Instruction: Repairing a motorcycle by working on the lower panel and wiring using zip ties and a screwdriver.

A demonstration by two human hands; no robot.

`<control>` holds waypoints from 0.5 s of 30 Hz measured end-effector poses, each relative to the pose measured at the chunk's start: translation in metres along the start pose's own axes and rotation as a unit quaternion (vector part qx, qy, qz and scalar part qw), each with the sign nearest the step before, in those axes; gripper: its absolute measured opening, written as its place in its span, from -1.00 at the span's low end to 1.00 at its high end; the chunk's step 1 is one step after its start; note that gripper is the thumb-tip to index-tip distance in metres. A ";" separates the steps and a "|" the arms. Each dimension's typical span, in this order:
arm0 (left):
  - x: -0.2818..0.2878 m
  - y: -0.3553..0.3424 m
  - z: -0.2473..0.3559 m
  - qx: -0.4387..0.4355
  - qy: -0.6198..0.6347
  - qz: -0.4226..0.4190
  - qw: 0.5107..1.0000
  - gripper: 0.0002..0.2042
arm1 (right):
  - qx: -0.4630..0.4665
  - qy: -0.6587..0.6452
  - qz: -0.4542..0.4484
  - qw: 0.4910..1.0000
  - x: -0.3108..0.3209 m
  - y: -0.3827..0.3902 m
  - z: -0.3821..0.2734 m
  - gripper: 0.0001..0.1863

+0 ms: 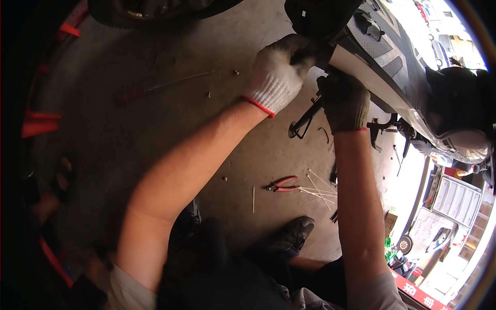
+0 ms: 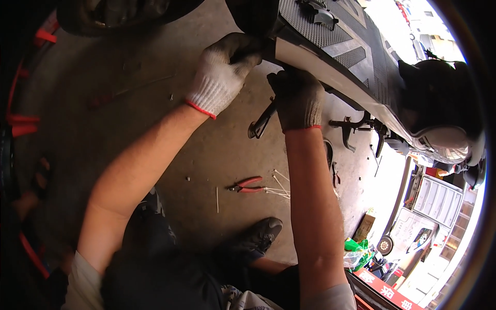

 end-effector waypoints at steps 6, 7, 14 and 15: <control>0.004 -0.005 0.011 -0.058 -0.129 0.000 0.990 -0.81 | -0.014 -0.001 -0.002 1.000 -0.006 0.000 0.003 -0.68; 0.004 -0.006 0.013 -0.062 -0.146 -0.002 0.987 -0.81 | -0.015 -0.023 -0.007 1.000 -0.005 0.001 0.003 -0.69; 0.005 -0.012 0.025 -0.142 -0.181 -0.008 0.973 -0.90 | -0.027 -0.031 -0.016 0.999 -0.006 0.002 0.004 -0.68; 0.005 -0.013 0.026 -0.144 -0.184 -0.013 0.972 -0.90 | -0.034 -0.036 -0.013 0.999 -0.008 0.002 0.004 -0.68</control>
Point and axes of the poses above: each hand's wrist, its own y-axis away from the middle knuckle, its own x-axis out of the back of the hand, z = x × y, the point moved 1 cm from there along -y, towards the middle knuckle, and after that the axes turned 6 degrees about y, right-handed, at the moved point
